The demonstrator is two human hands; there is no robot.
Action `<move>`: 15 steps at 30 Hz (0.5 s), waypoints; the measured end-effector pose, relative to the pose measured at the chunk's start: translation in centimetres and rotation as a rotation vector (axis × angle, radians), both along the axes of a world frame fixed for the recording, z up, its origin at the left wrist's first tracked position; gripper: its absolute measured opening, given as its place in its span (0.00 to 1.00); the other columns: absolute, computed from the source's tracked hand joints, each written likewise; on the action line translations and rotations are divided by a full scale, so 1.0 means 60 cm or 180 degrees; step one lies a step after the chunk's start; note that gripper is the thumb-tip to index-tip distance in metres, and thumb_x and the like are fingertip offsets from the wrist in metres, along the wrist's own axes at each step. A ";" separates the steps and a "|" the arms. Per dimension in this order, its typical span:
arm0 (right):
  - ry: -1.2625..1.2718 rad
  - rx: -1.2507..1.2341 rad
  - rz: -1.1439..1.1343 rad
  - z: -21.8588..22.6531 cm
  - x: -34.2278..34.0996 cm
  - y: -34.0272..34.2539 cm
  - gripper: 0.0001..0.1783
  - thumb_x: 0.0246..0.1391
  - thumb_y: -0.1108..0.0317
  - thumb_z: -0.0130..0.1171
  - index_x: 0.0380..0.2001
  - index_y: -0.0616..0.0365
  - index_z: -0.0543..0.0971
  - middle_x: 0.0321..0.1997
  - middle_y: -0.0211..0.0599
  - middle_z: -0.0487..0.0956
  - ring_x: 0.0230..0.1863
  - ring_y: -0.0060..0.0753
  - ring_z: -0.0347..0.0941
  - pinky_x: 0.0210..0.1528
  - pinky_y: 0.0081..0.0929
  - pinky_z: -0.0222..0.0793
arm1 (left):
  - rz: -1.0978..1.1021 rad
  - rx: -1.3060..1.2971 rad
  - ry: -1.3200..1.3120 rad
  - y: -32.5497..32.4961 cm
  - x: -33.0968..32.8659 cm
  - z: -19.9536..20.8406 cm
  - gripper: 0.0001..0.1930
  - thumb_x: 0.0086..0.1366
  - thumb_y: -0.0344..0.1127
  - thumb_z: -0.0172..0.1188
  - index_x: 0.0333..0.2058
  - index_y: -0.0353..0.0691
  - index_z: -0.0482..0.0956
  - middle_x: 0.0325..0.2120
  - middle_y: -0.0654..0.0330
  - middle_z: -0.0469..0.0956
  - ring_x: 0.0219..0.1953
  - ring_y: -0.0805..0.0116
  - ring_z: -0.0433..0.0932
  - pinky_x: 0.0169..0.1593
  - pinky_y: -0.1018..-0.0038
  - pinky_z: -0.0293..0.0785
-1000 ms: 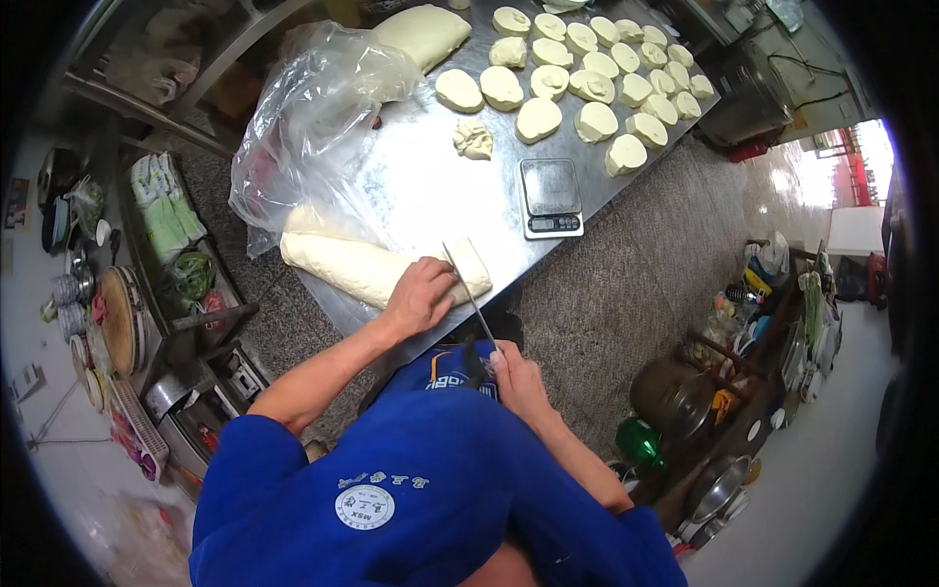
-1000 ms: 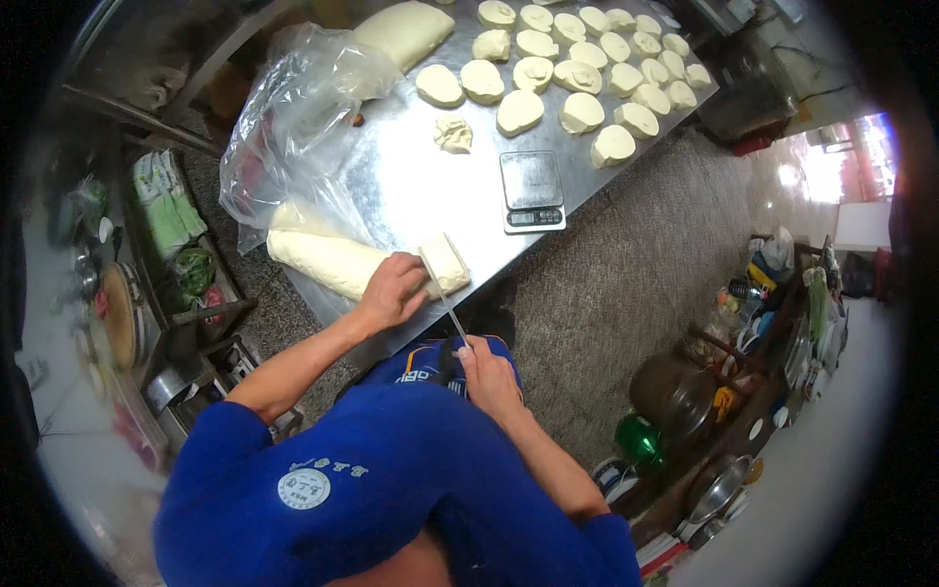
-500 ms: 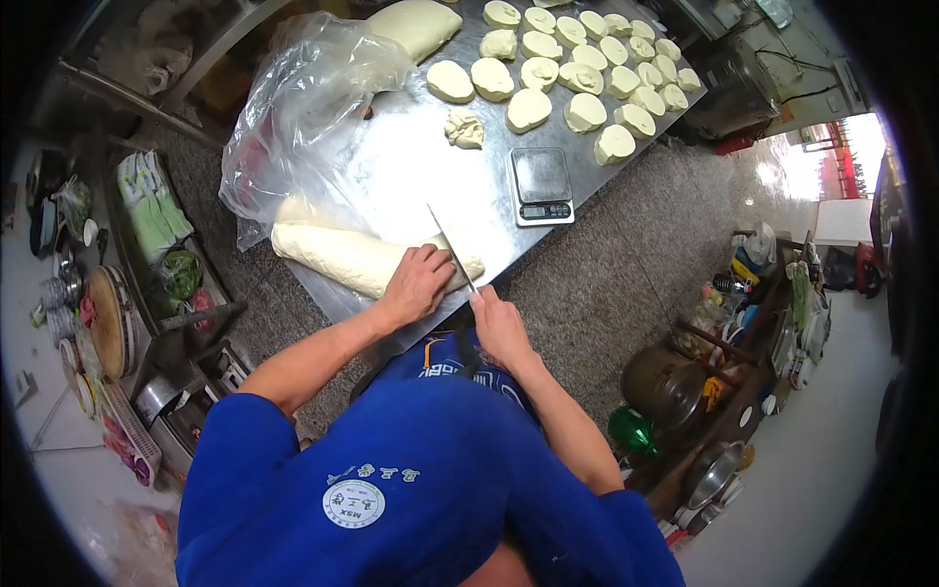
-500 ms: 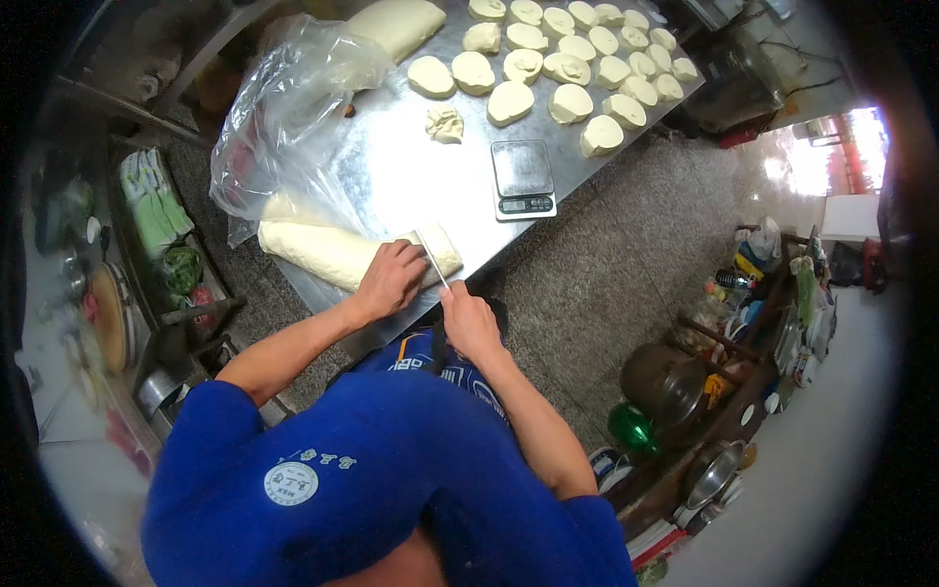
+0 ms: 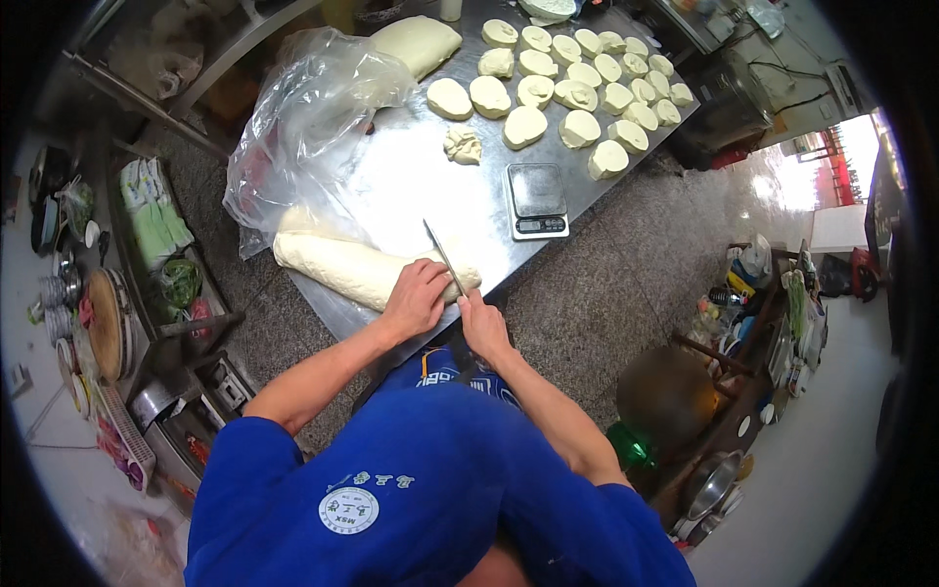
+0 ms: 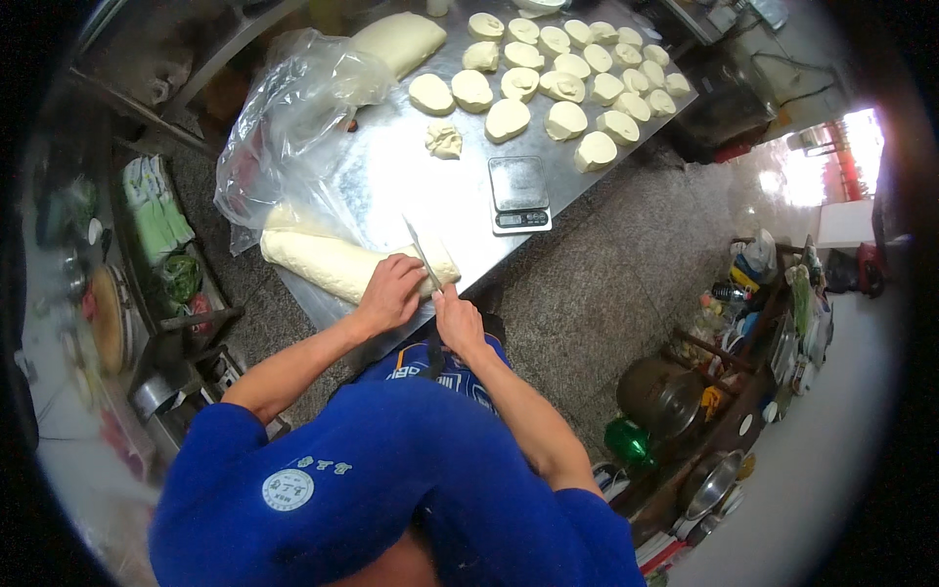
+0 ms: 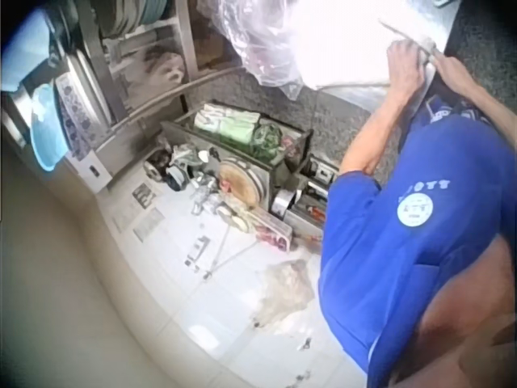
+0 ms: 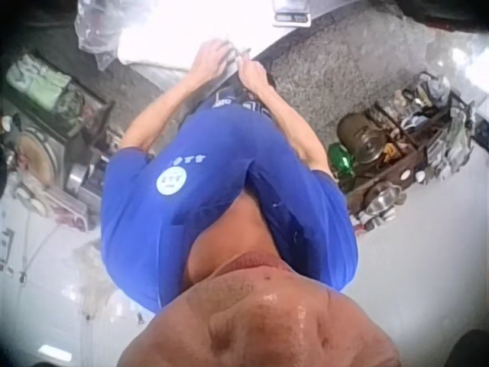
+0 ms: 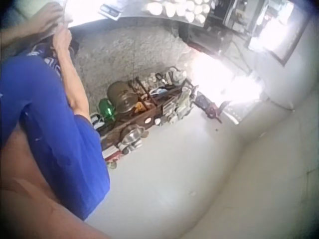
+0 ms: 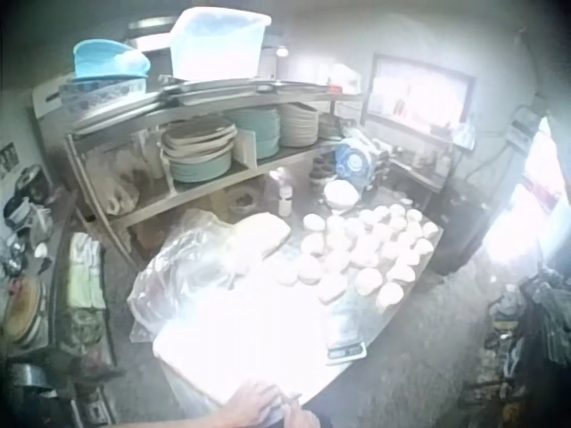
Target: The person cuts a long log of dough into small pieces using a cleaver, weighs each piece on a digital scale, and arranges them on a stainless steel countertop. The person repeatedly trims and adjusts pieces to reach a target weight before placing them aside.
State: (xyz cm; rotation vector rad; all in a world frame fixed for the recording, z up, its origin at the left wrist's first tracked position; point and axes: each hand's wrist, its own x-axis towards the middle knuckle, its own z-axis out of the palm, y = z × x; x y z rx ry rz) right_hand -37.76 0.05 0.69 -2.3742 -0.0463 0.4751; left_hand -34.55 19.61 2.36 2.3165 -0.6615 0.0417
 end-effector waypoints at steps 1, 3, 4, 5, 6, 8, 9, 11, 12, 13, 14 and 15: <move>0.0029 0.0073 -0.0028 0.005 0.002 -0.005 0.20 0.73 0.55 0.45 0.47 0.62 0.74 0.29 0.66 0.81 0.36 0.76 0.77 0.40 0.65 0.71 | 0.0015 0.0055 -0.0147 -0.006 -0.003 0.002 0.24 0.55 0.26 0.62 0.53 0.33 0.78 0.54 0.48 0.77 0.59 0.45 0.71 0.63 0.53 0.66; 0.0066 0.0568 -0.0261 0.050 -0.009 -0.035 0.19 0.73 0.56 0.45 0.50 0.62 0.75 0.27 0.60 0.81 0.31 0.69 0.79 0.37 0.59 0.72 | 0.0049 0.0168 -0.0428 -0.020 -0.011 0.003 0.26 0.55 0.26 0.61 0.55 0.32 0.78 0.56 0.47 0.77 0.61 0.43 0.70 0.66 0.51 0.64; 0.0086 0.0816 -0.0381 0.084 -0.017 -0.053 0.19 0.73 0.56 0.46 0.51 0.62 0.75 0.25 0.56 0.81 0.29 0.65 0.80 0.35 0.56 0.73 | -0.0055 0.0164 -0.0212 -0.027 -0.012 -0.005 0.28 0.56 0.27 0.61 0.58 0.32 0.76 0.59 0.46 0.75 0.65 0.42 0.67 0.71 0.49 0.59; 0.0016 0.0939 -0.0509 0.113 -0.020 -0.073 0.19 0.73 0.56 0.46 0.51 0.62 0.75 0.24 0.52 0.80 0.28 0.58 0.80 0.34 0.52 0.73 | -0.0088 0.0283 -0.0234 -0.037 -0.010 -0.009 0.28 0.57 0.27 0.61 0.59 0.32 0.75 0.60 0.46 0.75 0.66 0.41 0.66 0.71 0.49 0.58; -0.0062 0.1064 -0.0639 0.140 -0.023 -0.094 0.20 0.73 0.56 0.46 0.52 0.62 0.76 0.22 0.48 0.79 0.26 0.51 0.79 0.32 0.48 0.73 | -0.0125 0.0403 -0.0263 -0.050 -0.007 -0.012 0.29 0.57 0.27 0.62 0.59 0.32 0.75 0.60 0.46 0.74 0.67 0.41 0.65 0.72 0.49 0.58; -0.0275 0.1244 -0.0877 0.147 -0.025 -0.140 0.20 0.75 0.56 0.46 0.54 0.61 0.75 0.18 0.33 0.73 0.20 0.25 0.73 0.25 0.31 0.70 | -0.0256 0.0671 -0.0249 -0.076 0.010 -0.032 0.33 0.57 0.27 0.62 0.64 0.35 0.71 0.67 0.45 0.68 0.72 0.39 0.59 0.74 0.46 0.53; -0.0203 0.1346 -0.1079 0.147 -0.026 -0.159 0.20 0.75 0.55 0.45 0.55 0.61 0.75 0.18 0.32 0.73 0.20 0.24 0.71 0.24 0.30 0.69 | -0.0301 0.0868 -0.0255 -0.090 0.023 -0.026 0.35 0.58 0.28 0.63 0.66 0.37 0.69 0.68 0.45 0.66 0.73 0.38 0.58 0.73 0.44 0.53; -0.0067 0.1553 -0.1483 0.147 -0.026 -0.197 0.21 0.76 0.54 0.44 0.55 0.60 0.74 0.18 0.28 0.72 0.18 0.21 0.69 0.21 0.26 0.67 | -0.0391 0.1262 -0.0275 -0.129 0.056 -0.015 0.38 0.58 0.29 0.64 0.69 0.41 0.66 0.72 0.43 0.60 0.74 0.36 0.55 0.72 0.39 0.53; 0.0002 0.1804 -0.1686 0.128 -0.029 -0.216 0.19 0.77 0.54 0.43 0.51 0.58 0.73 0.18 0.24 0.69 0.16 0.17 0.65 0.17 0.21 0.63 | -0.0372 0.1419 -0.0204 -0.145 0.070 -0.025 0.40 0.57 0.30 0.66 0.70 0.43 0.64 0.72 0.42 0.58 0.74 0.35 0.54 0.72 0.38 0.53; 0.0057 0.1824 -0.1716 0.130 -0.030 -0.229 0.19 0.77 0.53 0.42 0.48 0.57 0.71 0.18 0.24 0.68 0.16 0.17 0.64 0.16 0.21 0.62 | -0.0343 0.1598 -0.0138 -0.158 0.085 -0.042 0.42 0.56 0.31 0.68 0.71 0.45 0.63 0.73 0.41 0.56 0.74 0.34 0.52 0.71 0.36 0.54; 0.0112 0.1843 -0.1741 0.134 -0.029 -0.242 0.19 0.78 0.52 0.41 0.45 0.56 0.70 0.19 0.24 0.67 0.15 0.17 0.63 0.15 0.20 0.61 | -0.0310 0.1774 -0.0071 -0.168 0.099 -0.059 0.45 0.55 0.32 0.69 0.72 0.48 0.61 0.74 0.40 0.54 0.75 0.33 0.51 0.70 0.35 0.55; 0.0158 0.1851 -0.1798 0.139 -0.030 -0.257 0.19 0.78 0.51 0.39 0.41 0.55 0.68 0.19 0.25 0.65 0.15 0.16 0.62 0.14 0.20 0.60 | -0.0367 0.1811 0.0102 -0.177 0.116 -0.064 0.45 0.54 0.31 0.70 0.71 0.49 0.62 0.73 0.39 0.54 0.75 0.33 0.51 0.69 0.35 0.57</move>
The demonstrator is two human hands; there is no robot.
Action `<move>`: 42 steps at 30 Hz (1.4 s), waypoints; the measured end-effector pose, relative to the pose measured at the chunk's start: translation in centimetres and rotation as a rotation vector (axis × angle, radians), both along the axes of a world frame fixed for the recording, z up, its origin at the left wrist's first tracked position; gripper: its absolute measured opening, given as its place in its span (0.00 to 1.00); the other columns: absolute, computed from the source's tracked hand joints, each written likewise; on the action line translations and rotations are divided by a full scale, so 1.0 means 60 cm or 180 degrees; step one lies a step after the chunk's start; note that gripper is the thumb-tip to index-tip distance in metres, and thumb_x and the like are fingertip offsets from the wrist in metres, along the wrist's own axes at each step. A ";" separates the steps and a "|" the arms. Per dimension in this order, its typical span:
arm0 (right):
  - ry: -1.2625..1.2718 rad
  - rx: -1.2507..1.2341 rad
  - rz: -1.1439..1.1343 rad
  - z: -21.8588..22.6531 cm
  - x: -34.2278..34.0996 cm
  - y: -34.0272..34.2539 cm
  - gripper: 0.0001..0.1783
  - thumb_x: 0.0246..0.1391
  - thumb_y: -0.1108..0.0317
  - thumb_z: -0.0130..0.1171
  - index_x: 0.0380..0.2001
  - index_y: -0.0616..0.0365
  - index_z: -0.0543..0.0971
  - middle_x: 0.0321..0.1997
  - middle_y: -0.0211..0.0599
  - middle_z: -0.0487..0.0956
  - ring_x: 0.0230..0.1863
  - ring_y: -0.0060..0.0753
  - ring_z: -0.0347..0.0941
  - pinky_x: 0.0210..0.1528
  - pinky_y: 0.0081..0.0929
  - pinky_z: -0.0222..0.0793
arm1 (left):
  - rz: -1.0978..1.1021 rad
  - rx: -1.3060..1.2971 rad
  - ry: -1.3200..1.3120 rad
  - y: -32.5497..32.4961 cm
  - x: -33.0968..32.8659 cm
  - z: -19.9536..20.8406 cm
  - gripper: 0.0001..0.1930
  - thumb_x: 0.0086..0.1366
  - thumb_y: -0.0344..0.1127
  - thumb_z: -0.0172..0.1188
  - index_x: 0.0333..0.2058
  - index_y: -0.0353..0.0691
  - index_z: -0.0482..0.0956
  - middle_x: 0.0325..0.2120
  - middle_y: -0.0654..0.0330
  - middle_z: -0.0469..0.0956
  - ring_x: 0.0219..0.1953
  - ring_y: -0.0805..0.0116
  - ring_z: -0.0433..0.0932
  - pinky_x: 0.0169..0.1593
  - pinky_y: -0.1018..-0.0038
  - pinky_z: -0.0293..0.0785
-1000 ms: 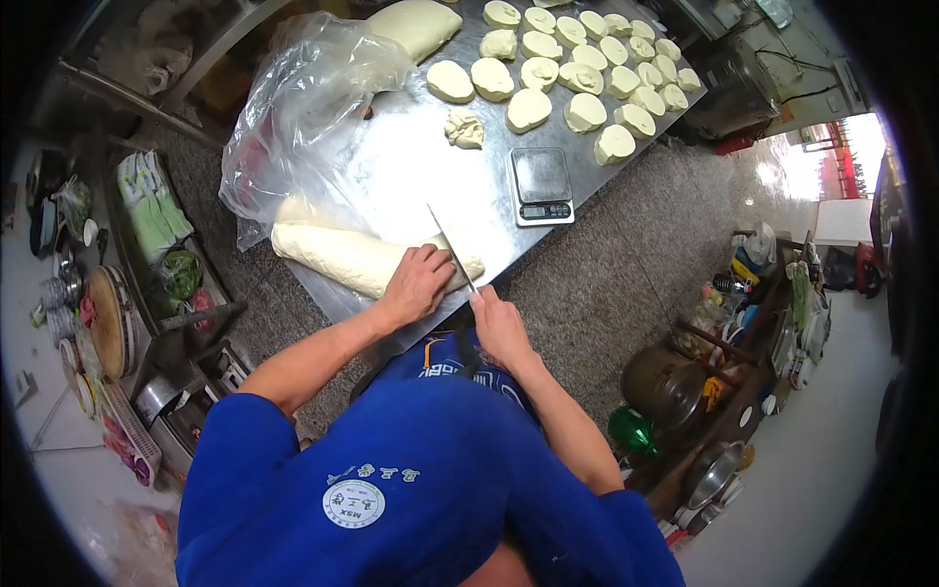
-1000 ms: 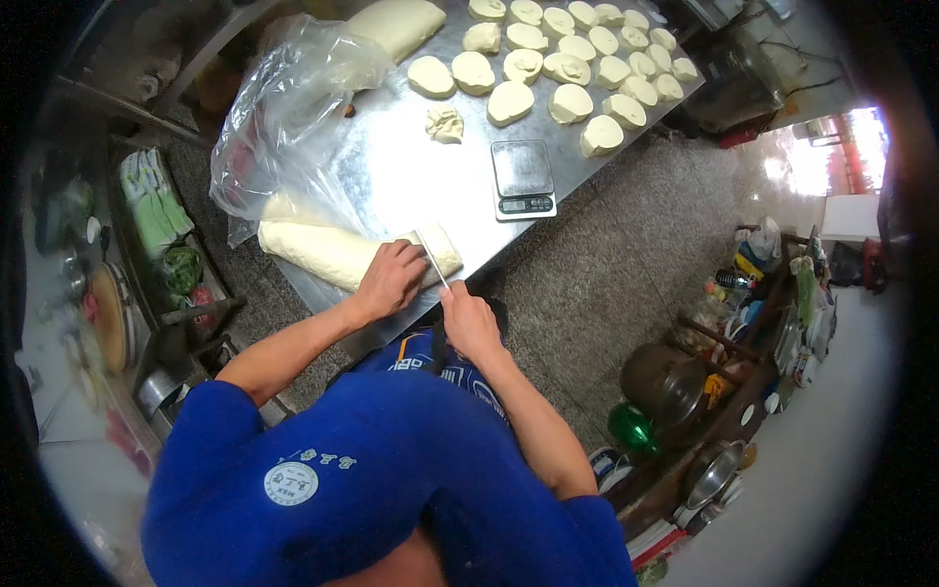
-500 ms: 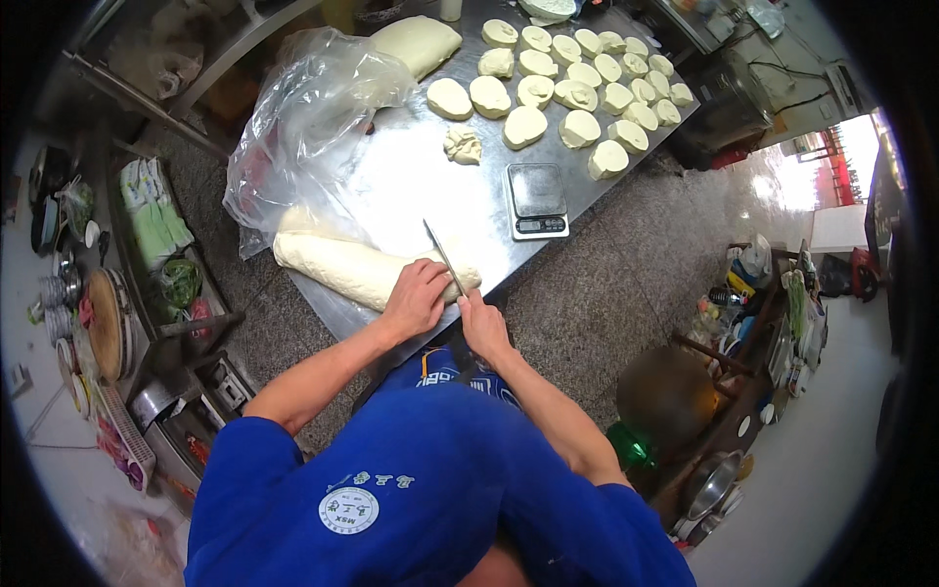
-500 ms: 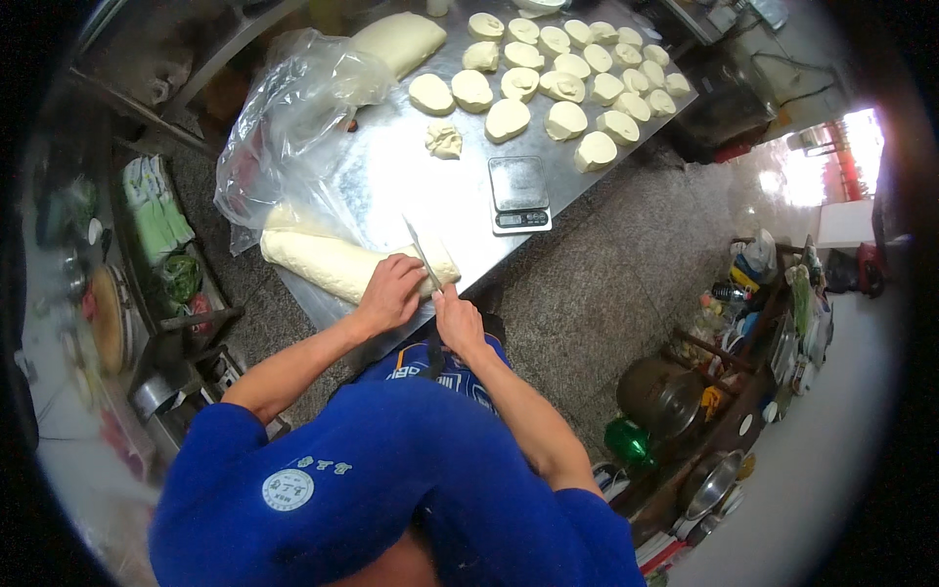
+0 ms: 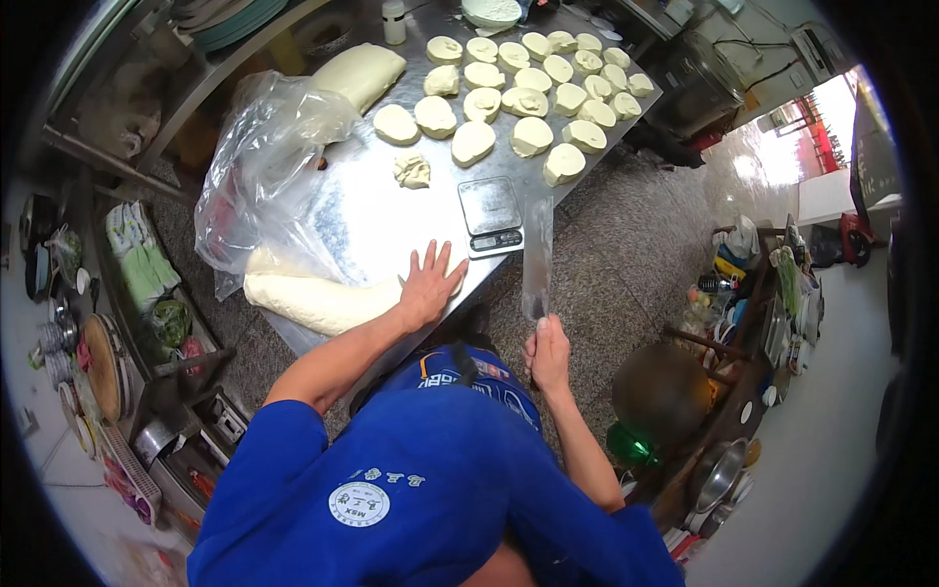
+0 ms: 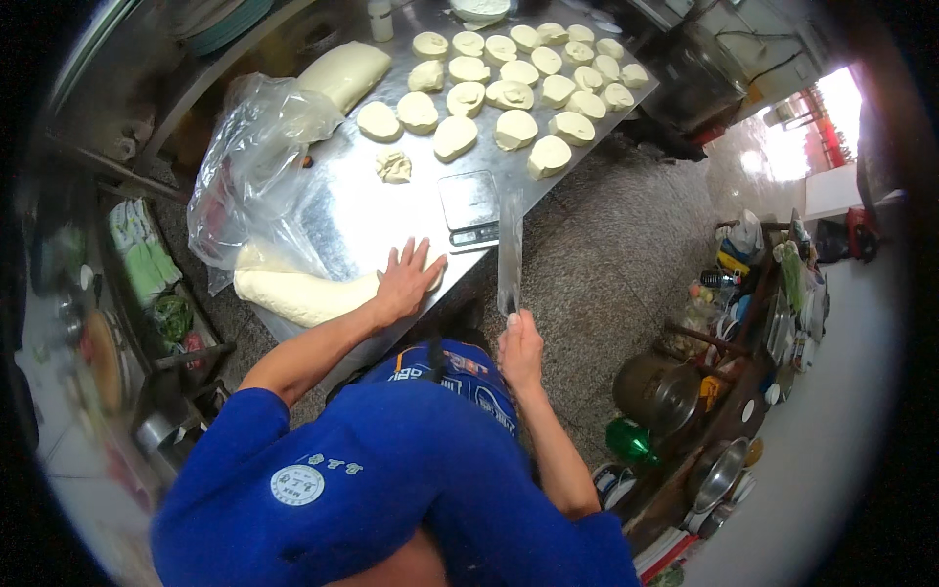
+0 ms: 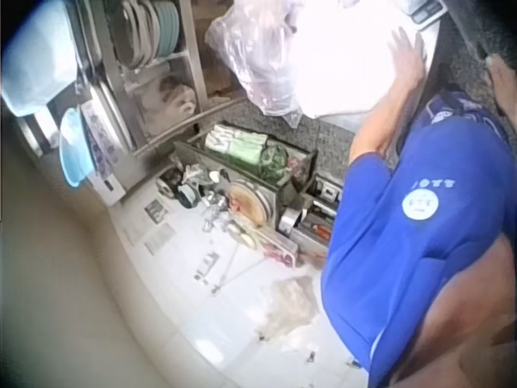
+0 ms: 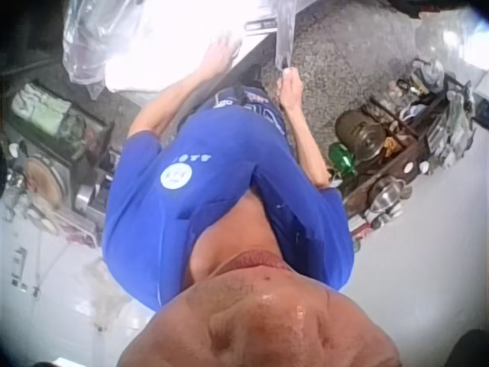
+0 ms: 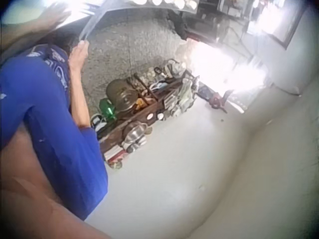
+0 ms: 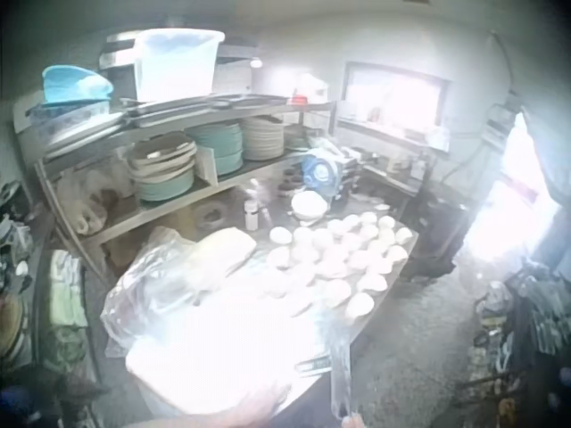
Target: The person cuts a long log of dough into small pieces using a cleaver, weighs each piece on a digital scale, and arranges them on a stainless steel countertop. The person repeatedly trims and adjusts pieces to reach a target weight before placing them aside.
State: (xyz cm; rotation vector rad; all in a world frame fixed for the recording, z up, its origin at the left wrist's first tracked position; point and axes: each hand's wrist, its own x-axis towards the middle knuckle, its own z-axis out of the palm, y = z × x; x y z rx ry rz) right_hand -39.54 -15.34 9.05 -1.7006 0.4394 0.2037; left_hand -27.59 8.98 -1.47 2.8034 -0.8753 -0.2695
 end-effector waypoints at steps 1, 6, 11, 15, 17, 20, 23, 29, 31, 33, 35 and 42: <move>0.0081 0.0185 -0.0022 0.005 0.002 -0.013 0.19 0.77 0.50 0.41 0.39 0.54 0.67 0.19 0.26 0.66 0.15 0.17 0.62 0.13 0.20 0.60 | 0.0000 0.0048 0.0177 -0.004 0.017 -0.005 0.46 0.52 0.30 0.71 0.71 0.50 0.62 0.72 0.38 0.54 0.75 0.33 0.52 0.68 0.36 0.59; 0.1035 0.1321 -0.0530 -0.020 0.009 -0.073 0.23 0.76 0.47 0.43 0.35 0.54 0.69 0.19 0.28 0.67 0.14 0.21 0.62 0.14 0.24 0.62 | -0.0142 0.0369 0.0631 -0.016 0.054 0.018 0.51 0.44 0.32 0.77 0.69 0.52 0.64 0.61 0.46 0.65 0.63 0.43 0.66 0.59 0.48 0.71; 0.1382 0.1875 -0.0627 -0.052 0.021 -0.106 0.28 0.75 0.43 0.42 0.30 0.55 0.69 0.19 0.29 0.67 0.15 0.23 0.61 0.15 0.27 0.64 | -0.0120 0.0253 0.0613 -0.011 0.063 0.020 0.52 0.42 0.33 0.78 0.69 0.57 0.64 0.57 0.49 0.66 0.58 0.47 0.68 0.56 0.52 0.72; 0.1514 0.1894 -0.0647 -0.049 0.025 -0.112 0.28 0.75 0.42 0.42 0.30 0.55 0.69 0.19 0.29 0.67 0.15 0.23 0.61 0.16 0.27 0.64 | 0.0176 0.0103 0.0062 -0.007 0.041 0.000 0.51 0.42 0.33 0.78 0.68 0.60 0.65 0.60 0.46 0.64 0.59 0.45 0.67 0.55 0.52 0.72; 0.1558 0.1805 -0.0681 -0.055 0.020 -0.113 0.27 0.75 0.42 0.42 0.32 0.55 0.68 0.20 0.29 0.67 0.15 0.22 0.61 0.16 0.27 0.63 | 0.0218 0.0175 0.0372 -0.015 0.044 0.004 0.51 0.42 0.34 0.77 0.68 0.59 0.65 0.59 0.47 0.65 0.59 0.46 0.67 0.54 0.53 0.73; 0.1557 0.1699 -0.0665 -0.078 0.008 -0.114 0.26 0.75 0.42 0.42 0.35 0.55 0.68 0.20 0.30 0.67 0.15 0.22 0.61 0.16 0.27 0.63 | 0.0057 0.0205 0.0641 -0.009 0.060 0.014 0.46 0.45 0.33 0.75 0.67 0.58 0.68 0.55 0.47 0.67 0.56 0.46 0.69 0.50 0.53 0.75; 0.1565 0.1615 -0.0806 -0.060 0.015 -0.101 0.29 0.75 0.40 0.42 0.29 0.55 0.68 0.19 0.29 0.66 0.14 0.22 0.61 0.15 0.26 0.63 | -0.0191 0.0170 0.0713 0.008 0.091 0.014 0.45 0.46 0.41 0.74 0.66 0.55 0.69 0.51 0.46 0.71 0.53 0.46 0.72 0.51 0.54 0.76; 0.1028 0.1639 -0.0759 -0.008 -0.002 -0.107 0.35 0.74 0.38 0.41 0.23 0.57 0.70 0.17 0.28 0.65 0.13 0.22 0.61 0.14 0.26 0.63 | 0.0729 -0.1391 0.1235 0.008 0.196 -0.005 0.46 0.48 0.61 0.70 0.64 0.43 0.72 0.46 0.38 0.77 0.50 0.40 0.79 0.56 0.56 0.76; 0.0891 0.1536 -0.0859 -0.001 0.003 -0.107 0.35 0.74 0.38 0.41 0.22 0.57 0.70 0.17 0.28 0.65 0.13 0.23 0.62 0.14 0.25 0.63 | 0.0888 -0.1565 0.0931 -0.041 0.234 0.010 0.47 0.48 0.61 0.70 0.63 0.40 0.72 0.45 0.38 0.78 0.50 0.41 0.80 0.55 0.56 0.77; 0.0935 0.1580 -0.0937 -0.007 0.000 -0.107 0.35 0.74 0.38 0.42 0.23 0.57 0.70 0.17 0.28 0.65 0.13 0.24 0.62 0.14 0.26 0.63 | 0.1054 -0.1422 0.0694 -0.099 0.259 0.041 0.46 0.49 0.60 0.71 0.63 0.39 0.72 0.46 0.38 0.78 0.50 0.42 0.79 0.55 0.56 0.77; 0.0989 0.1537 -0.0929 -0.004 -0.005 -0.106 0.33 0.74 0.39 0.43 0.25 0.58 0.71 0.17 0.29 0.65 0.14 0.25 0.62 0.14 0.26 0.63 | 0.1272 -0.1169 0.0747 -0.142 0.279 0.060 0.44 0.51 0.57 0.72 0.63 0.39 0.70 0.46 0.36 0.77 0.51 0.40 0.78 0.55 0.55 0.77; 0.0917 0.1628 -0.1271 -0.006 -0.010 -0.090 0.31 0.73 0.39 0.44 0.28 0.57 0.70 0.18 0.29 0.66 0.14 0.25 0.62 0.15 0.26 0.61 | 0.1007 -0.1379 0.0458 -0.131 0.273 0.027 0.40 0.54 0.40 0.71 0.65 0.40 0.67 0.49 0.40 0.73 0.52 0.40 0.76 0.55 0.53 0.78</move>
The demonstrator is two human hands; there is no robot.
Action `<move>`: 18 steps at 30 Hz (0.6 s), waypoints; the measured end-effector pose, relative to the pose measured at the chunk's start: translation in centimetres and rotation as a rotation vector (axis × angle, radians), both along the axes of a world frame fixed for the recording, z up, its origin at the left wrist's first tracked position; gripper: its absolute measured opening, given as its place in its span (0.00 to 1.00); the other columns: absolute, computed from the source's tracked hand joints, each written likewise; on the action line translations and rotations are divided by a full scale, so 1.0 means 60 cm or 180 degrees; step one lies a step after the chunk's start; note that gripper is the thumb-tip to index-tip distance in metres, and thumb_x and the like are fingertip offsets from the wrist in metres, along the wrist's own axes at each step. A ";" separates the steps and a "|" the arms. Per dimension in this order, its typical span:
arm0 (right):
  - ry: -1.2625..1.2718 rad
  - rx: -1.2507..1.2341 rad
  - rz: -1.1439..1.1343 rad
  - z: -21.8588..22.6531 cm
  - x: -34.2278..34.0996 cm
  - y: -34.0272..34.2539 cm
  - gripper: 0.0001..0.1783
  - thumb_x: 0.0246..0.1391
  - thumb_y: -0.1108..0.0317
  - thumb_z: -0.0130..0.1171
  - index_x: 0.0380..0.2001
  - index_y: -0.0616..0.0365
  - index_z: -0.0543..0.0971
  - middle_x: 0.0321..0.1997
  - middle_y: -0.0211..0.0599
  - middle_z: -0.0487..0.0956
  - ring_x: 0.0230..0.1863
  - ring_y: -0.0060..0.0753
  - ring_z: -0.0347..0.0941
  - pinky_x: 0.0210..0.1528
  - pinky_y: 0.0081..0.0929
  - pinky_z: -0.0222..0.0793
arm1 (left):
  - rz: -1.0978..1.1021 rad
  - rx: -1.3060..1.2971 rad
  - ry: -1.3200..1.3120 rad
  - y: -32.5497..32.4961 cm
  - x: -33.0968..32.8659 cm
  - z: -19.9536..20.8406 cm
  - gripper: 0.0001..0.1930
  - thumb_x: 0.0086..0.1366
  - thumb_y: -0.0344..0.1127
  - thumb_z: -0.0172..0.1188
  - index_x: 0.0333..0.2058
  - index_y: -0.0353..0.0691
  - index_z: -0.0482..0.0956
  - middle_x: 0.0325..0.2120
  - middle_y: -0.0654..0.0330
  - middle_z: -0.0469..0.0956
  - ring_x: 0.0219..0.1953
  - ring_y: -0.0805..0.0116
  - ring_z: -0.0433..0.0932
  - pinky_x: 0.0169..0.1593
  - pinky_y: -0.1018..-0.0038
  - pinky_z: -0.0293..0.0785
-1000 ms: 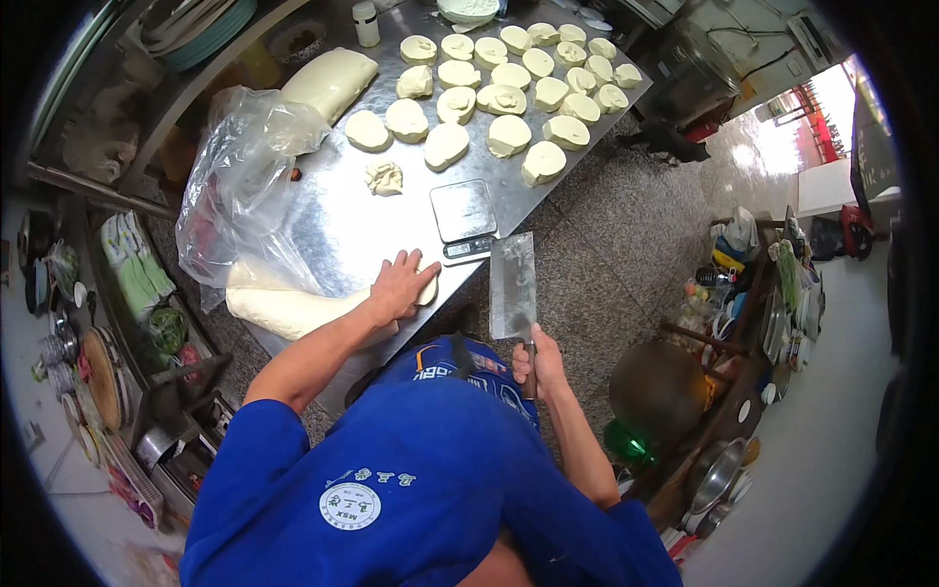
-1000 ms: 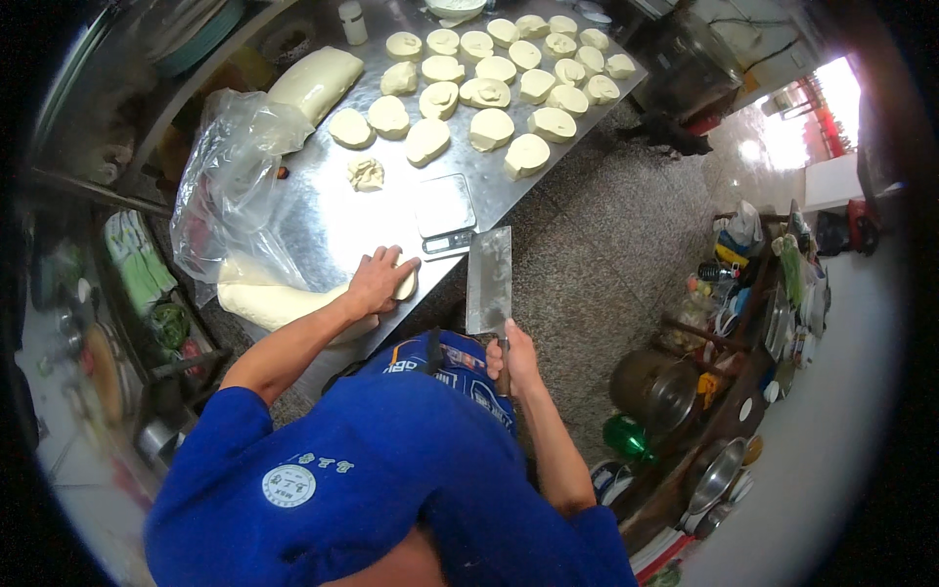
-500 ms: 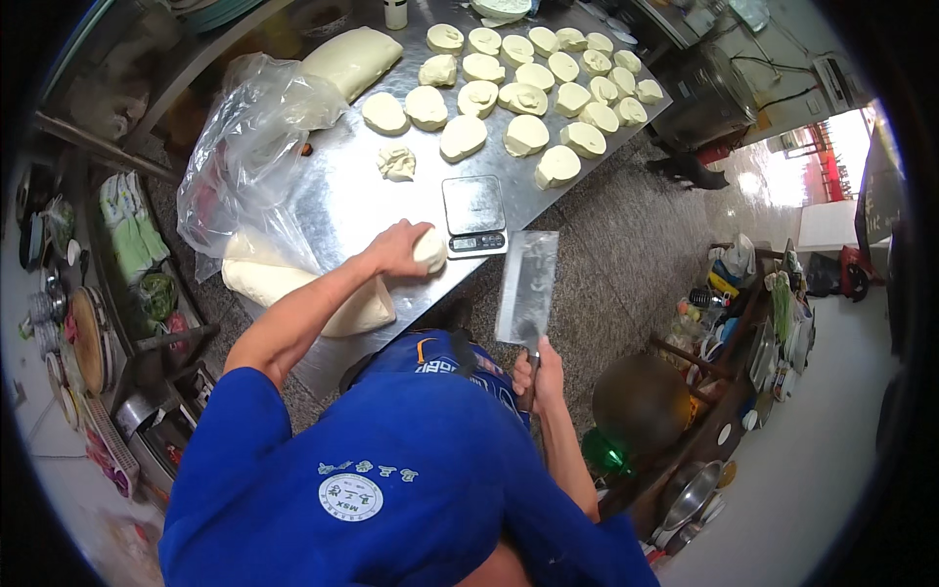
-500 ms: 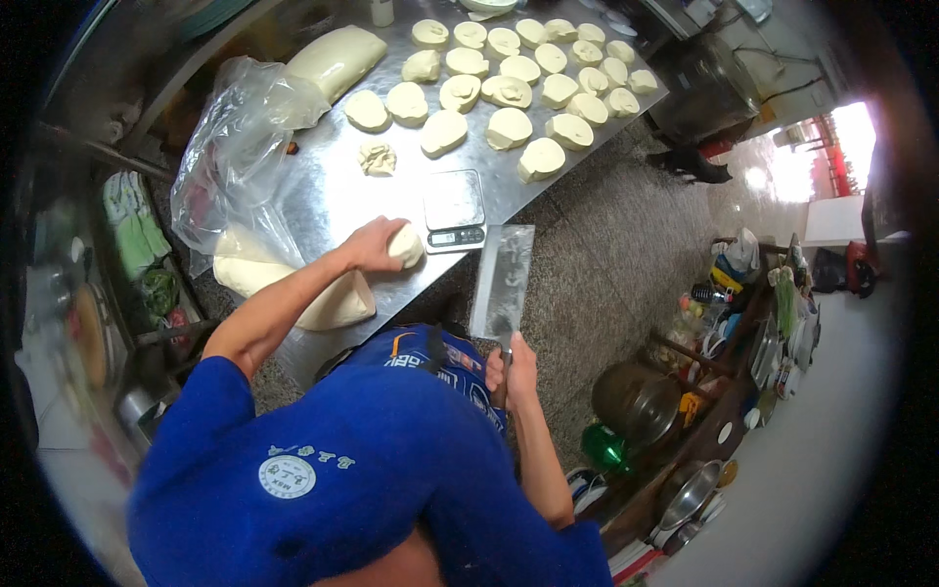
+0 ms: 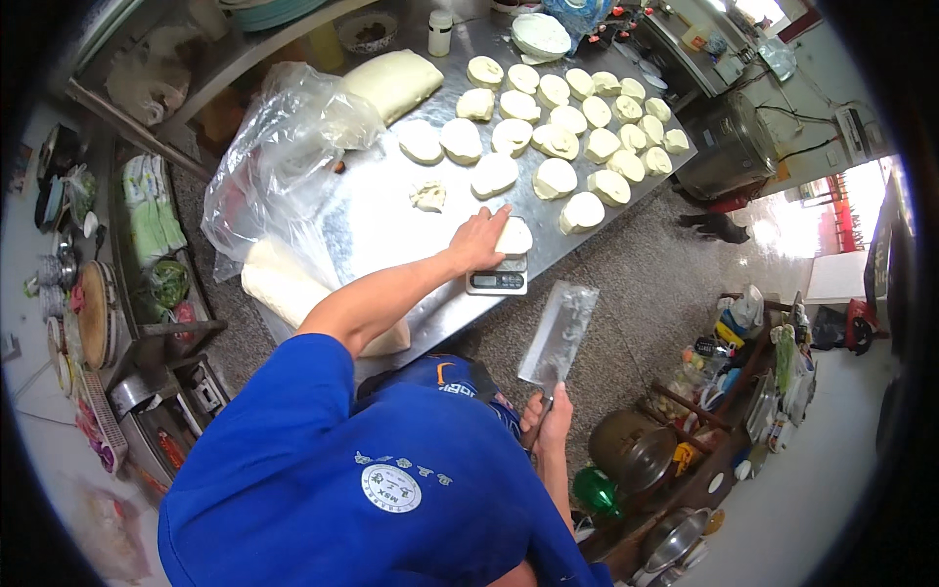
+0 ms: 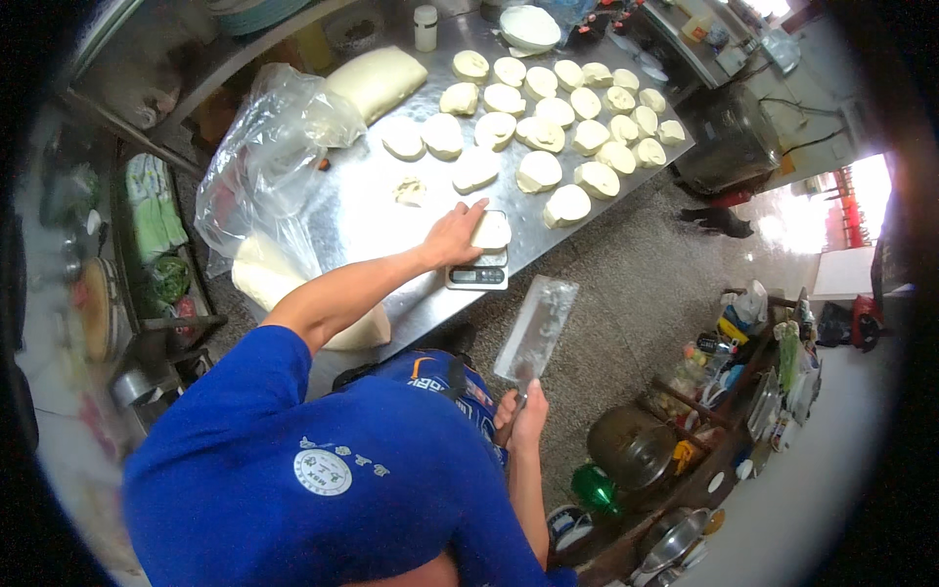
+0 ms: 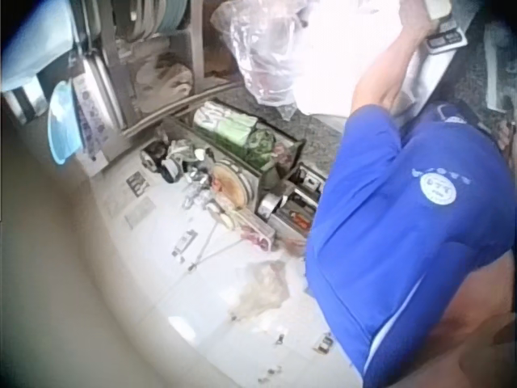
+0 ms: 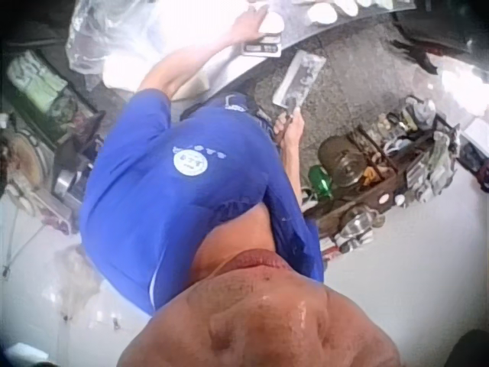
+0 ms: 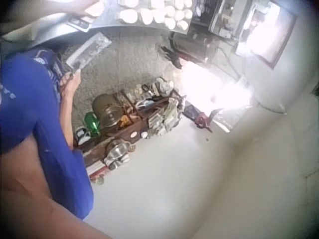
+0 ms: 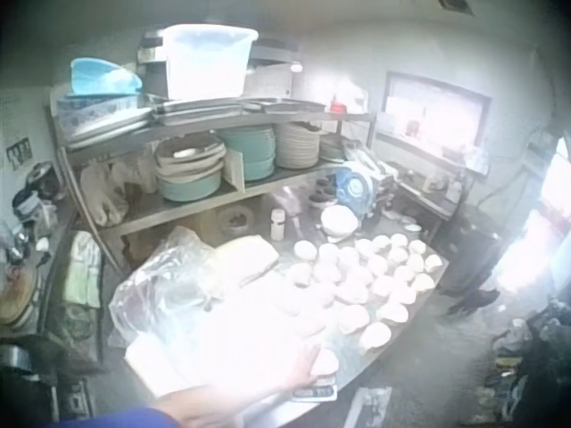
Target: The person cuts a long log of dough into small pieces using a cleaver, weighs each piece on a digital scale, and arranges them on a stainless steel countertop. The person repeatedly trims and adjusts pieces to reach a target weight before placing them aside.
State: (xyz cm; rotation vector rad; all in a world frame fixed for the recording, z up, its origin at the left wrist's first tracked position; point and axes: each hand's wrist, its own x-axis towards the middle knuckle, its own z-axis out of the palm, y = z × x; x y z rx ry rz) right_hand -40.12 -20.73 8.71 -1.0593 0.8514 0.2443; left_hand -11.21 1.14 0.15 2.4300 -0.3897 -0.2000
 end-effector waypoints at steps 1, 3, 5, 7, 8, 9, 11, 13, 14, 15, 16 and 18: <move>0.0035 -0.0049 0.0009 -0.001 0.002 0.000 0.32 0.73 0.38 0.43 0.27 0.56 0.69 0.18 0.30 0.67 0.14 0.25 0.62 0.15 0.26 0.61 | -0.0036 -0.0059 -0.0088 0.024 0.009 -0.005 0.39 0.54 0.38 0.70 0.65 0.40 0.67 0.48 0.42 0.74 0.53 0.41 0.76 0.56 0.54 0.78; -0.0026 0.0001 -0.0023 -0.007 0.006 0.002 0.32 0.73 0.38 0.43 0.27 0.56 0.69 0.18 0.30 0.67 0.15 0.25 0.62 0.15 0.26 0.61 | -0.0090 -0.0241 -0.0239 0.080 0.027 -0.028 0.36 0.56 0.34 0.67 0.64 0.39 0.69 0.48 0.44 0.75 0.53 0.42 0.76 0.57 0.54 0.77; -0.0040 0.0052 -0.0084 -0.013 0.008 0.003 0.31 0.73 0.38 0.43 0.28 0.57 0.69 0.18 0.30 0.67 0.15 0.25 0.62 0.15 0.26 0.61 | 0.0366 -0.0094 -0.1319 0.127 0.048 -0.031 0.27 0.56 0.27 0.63 0.57 0.37 0.75 0.46 0.47 0.76 0.51 0.45 0.75 0.56 0.54 0.75; -0.0030 0.0036 -0.0090 -0.014 0.014 0.010 0.31 0.73 0.39 0.44 0.29 0.56 0.69 0.19 0.30 0.67 0.15 0.25 0.63 0.15 0.26 0.62 | 0.0712 0.0193 -0.1714 0.171 0.093 -0.024 0.22 0.55 0.28 0.64 0.51 0.36 0.78 0.44 0.46 0.75 0.48 0.45 0.75 0.53 0.55 0.74; -0.0018 0.0018 -0.0098 -0.013 0.016 0.015 0.30 0.73 0.39 0.44 0.29 0.56 0.69 0.19 0.30 0.67 0.15 0.25 0.63 0.15 0.26 0.62 | 0.0872 0.0410 -0.1288 0.189 0.107 -0.023 0.20 0.55 0.29 0.64 0.49 0.35 0.79 0.43 0.45 0.76 0.47 0.44 0.75 0.54 0.55 0.74; -0.0046 -0.0023 -0.0067 -0.010 0.019 0.021 0.30 0.73 0.40 0.44 0.29 0.56 0.69 0.19 0.30 0.67 0.15 0.25 0.63 0.15 0.27 0.62 | 0.0967 0.0647 -0.0889 0.201 0.119 -0.020 0.21 0.56 0.30 0.65 0.50 0.36 0.80 0.44 0.44 0.76 0.48 0.44 0.75 0.54 0.54 0.75; -0.0090 -0.0099 0.0017 0.003 0.028 0.035 0.30 0.74 0.40 0.44 0.30 0.56 0.69 0.19 0.30 0.67 0.15 0.25 0.63 0.15 0.27 0.62 | 0.0877 0.0559 -0.0258 0.239 0.143 -0.031 0.17 0.55 0.34 0.66 0.45 0.40 0.84 0.46 0.45 0.78 0.50 0.46 0.79 0.55 0.57 0.77; -0.0124 -0.0173 0.0031 0.005 0.030 0.041 0.29 0.74 0.41 0.43 0.30 0.56 0.69 0.19 0.30 0.67 0.15 0.25 0.63 0.15 0.27 0.62 | 0.0707 0.0464 0.0078 0.261 0.165 -0.034 0.15 0.55 0.37 0.67 0.42 0.41 0.87 0.45 0.47 0.81 0.50 0.49 0.81 0.55 0.59 0.78; -0.0146 -0.0202 0.0044 0.006 0.032 0.044 0.28 0.74 0.42 0.43 0.30 0.56 0.69 0.19 0.30 0.67 0.15 0.25 0.63 0.15 0.27 0.62 | 0.0651 0.0426 0.0128 0.270 0.174 -0.040 0.15 0.55 0.38 0.68 0.41 0.41 0.88 0.44 0.48 0.83 0.49 0.50 0.82 0.55 0.60 0.79; -0.0127 -0.0216 0.0015 0.009 0.034 0.049 0.28 0.74 0.42 0.43 0.31 0.56 0.69 0.19 0.30 0.67 0.15 0.25 0.63 0.15 0.27 0.63 | 0.0599 0.0381 0.0197 0.277 0.178 -0.046 0.15 0.55 0.40 0.68 0.40 0.41 0.89 0.43 0.49 0.84 0.48 0.51 0.84 0.55 0.61 0.79; -0.0109 -0.0229 -0.0011 0.014 0.037 0.054 0.28 0.74 0.42 0.43 0.31 0.57 0.69 0.19 0.30 0.67 0.15 0.25 0.63 0.15 0.27 0.63 | 0.0569 0.0361 0.0248 0.284 0.185 -0.051 0.15 0.55 0.41 0.69 0.40 0.42 0.89 0.42 0.50 0.85 0.47 0.52 0.84 0.54 0.61 0.79; -0.0063 -0.0199 -0.0052 0.019 0.042 0.056 0.26 0.75 0.44 0.42 0.33 0.57 0.69 0.19 0.30 0.67 0.15 0.25 0.63 0.15 0.27 0.63 | 0.0504 0.0315 0.0351 0.290 0.195 -0.055 0.17 0.55 0.42 0.69 0.41 0.42 0.90 0.40 0.51 0.87 0.46 0.52 0.85 0.54 0.62 0.80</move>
